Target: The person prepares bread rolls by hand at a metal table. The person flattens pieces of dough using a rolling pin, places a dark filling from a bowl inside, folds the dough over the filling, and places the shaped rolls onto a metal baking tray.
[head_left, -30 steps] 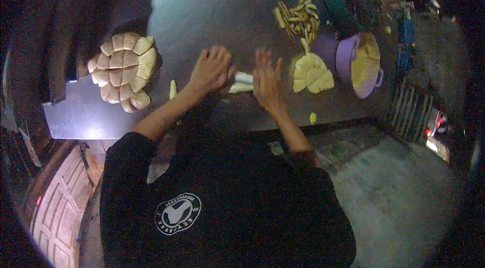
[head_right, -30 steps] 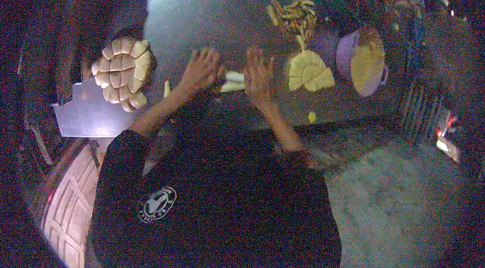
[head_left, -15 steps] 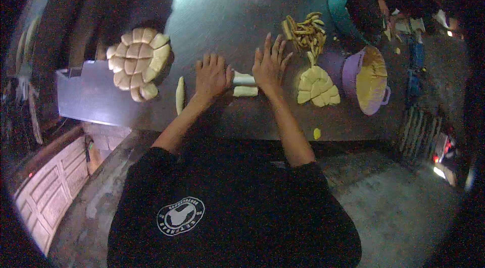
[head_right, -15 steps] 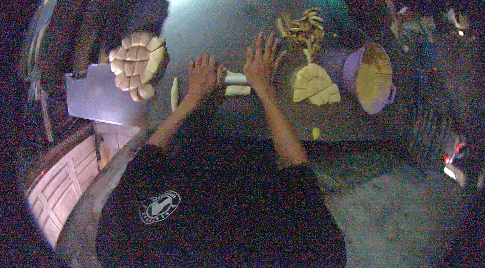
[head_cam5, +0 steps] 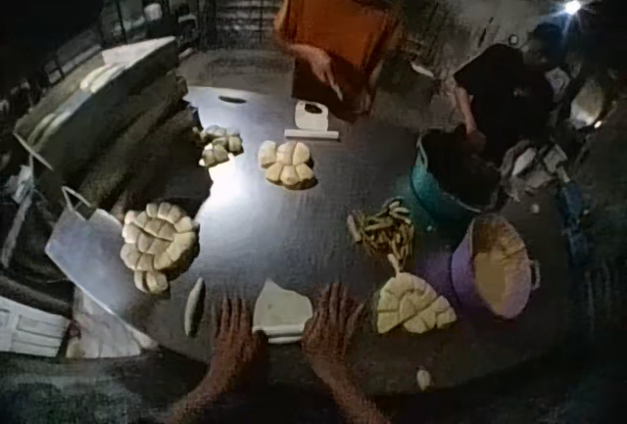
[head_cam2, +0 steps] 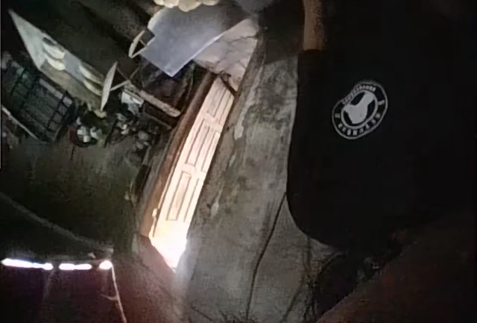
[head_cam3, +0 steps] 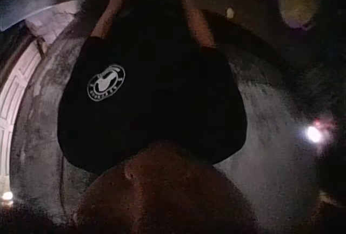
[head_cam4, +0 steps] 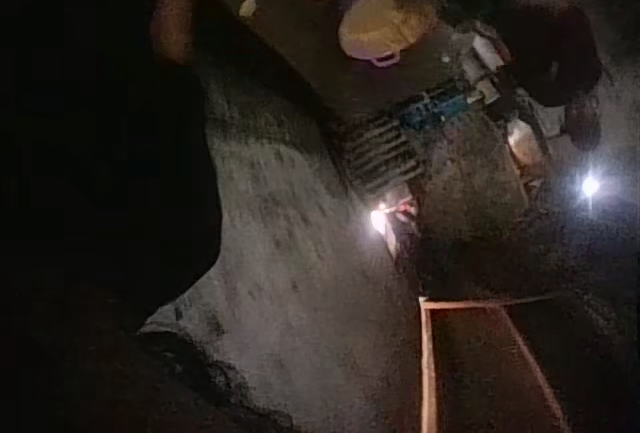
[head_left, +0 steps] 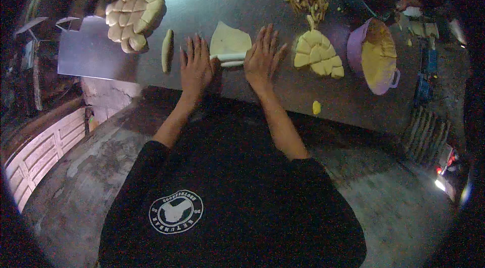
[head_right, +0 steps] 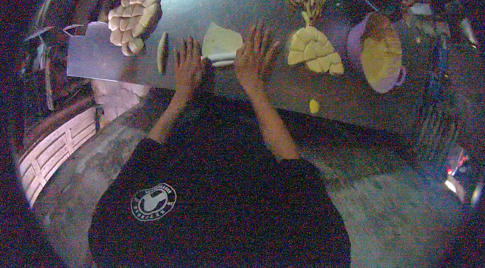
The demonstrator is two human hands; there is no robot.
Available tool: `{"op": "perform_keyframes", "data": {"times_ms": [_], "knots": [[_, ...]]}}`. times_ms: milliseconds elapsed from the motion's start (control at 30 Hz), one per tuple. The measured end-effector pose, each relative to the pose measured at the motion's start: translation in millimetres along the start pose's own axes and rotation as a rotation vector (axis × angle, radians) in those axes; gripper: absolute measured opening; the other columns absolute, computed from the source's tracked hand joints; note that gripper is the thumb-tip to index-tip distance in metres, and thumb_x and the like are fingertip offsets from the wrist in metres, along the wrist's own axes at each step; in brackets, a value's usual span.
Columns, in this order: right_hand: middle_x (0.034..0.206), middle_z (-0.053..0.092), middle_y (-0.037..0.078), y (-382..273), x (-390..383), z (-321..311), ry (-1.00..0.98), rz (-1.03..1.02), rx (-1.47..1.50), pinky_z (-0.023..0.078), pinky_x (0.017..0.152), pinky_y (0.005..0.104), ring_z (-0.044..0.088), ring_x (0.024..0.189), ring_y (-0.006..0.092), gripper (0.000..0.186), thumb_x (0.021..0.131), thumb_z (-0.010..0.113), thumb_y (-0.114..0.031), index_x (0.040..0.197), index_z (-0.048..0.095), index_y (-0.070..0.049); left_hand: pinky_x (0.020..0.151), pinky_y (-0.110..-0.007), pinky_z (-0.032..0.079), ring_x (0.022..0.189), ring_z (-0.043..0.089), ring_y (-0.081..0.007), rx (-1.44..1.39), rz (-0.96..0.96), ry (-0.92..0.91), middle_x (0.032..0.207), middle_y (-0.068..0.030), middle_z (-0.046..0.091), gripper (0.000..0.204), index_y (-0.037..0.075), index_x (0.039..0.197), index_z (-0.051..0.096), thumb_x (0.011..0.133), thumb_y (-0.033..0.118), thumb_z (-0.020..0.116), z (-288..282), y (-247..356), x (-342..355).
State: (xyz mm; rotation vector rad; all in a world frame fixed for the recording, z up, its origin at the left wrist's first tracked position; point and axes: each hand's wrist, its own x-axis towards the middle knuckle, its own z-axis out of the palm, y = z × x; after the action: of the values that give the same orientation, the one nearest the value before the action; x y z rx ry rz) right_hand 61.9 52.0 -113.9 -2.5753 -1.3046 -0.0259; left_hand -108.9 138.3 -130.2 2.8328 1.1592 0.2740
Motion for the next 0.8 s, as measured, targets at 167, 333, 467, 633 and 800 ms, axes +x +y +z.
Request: {"op": "perform_keyframes", "data": {"times_ms": [167,333,467,633,800], "knots": [[0.158,0.018,0.023,1,-6,1,-0.083,-0.084,0.535,0.013,0.118,0.0541,0.015,0.146,0.0409,0.054,0.098,0.034,-0.013,0.147,0.027,0.007,0.108,-0.050,0.030,0.131,0.040,-0.0341,-0.019,0.284,0.105,0.137,-0.0204,0.045,0.046,-0.002,0.129,0.049,0.095,0.029,0.050,13,-41,-8],[0.156,0.018,0.027,17,14,5,-0.092,-0.129,0.443,0.011,0.118,0.0550,0.016,0.146,0.0411,0.055,0.099,0.033,-0.014,0.149,0.022,0.008,0.093,-0.046,0.040,0.112,0.048,-0.0345,-0.244,0.665,-0.006,0.120,-0.0177,0.052,0.039,-0.003,0.119,0.051,0.091,0.025,0.055,-5,-65,55],[0.158,0.015,0.025,3,68,0,-0.040,-0.067,0.082,0.011,0.117,0.0553,0.014,0.147,0.0392,0.059,0.101,0.033,-0.021,0.150,0.017,0.007,0.084,-0.044,0.040,0.108,0.049,-0.0353,-0.182,0.221,0.228,0.118,-0.0178,0.052,0.040,-0.001,0.116,0.052,0.090,0.028,0.058,32,-31,103],[0.159,0.014,0.022,13,116,24,-0.047,0.101,-0.159,0.006,0.117,0.0565,0.010,0.148,0.0362,0.062,0.102,0.030,-0.029,0.151,0.014,0.005,0.085,-0.046,0.040,0.108,0.050,-0.0339,-0.087,0.136,0.394,0.115,-0.0179,0.054,0.038,0.000,0.114,0.054,0.092,0.031,0.056,50,-31,152],[0.159,0.016,0.020,9,153,30,0.043,0.234,-0.073,0.002,0.117,0.0563,0.009,0.149,0.0341,0.062,0.103,0.029,-0.032,0.152,0.015,0.003,0.082,-0.044,0.041,0.100,0.054,-0.0288,-0.280,0.017,0.168,0.103,-0.0108,0.059,0.029,0.006,0.101,0.060,0.093,0.034,0.056,25,-28,183]]}}
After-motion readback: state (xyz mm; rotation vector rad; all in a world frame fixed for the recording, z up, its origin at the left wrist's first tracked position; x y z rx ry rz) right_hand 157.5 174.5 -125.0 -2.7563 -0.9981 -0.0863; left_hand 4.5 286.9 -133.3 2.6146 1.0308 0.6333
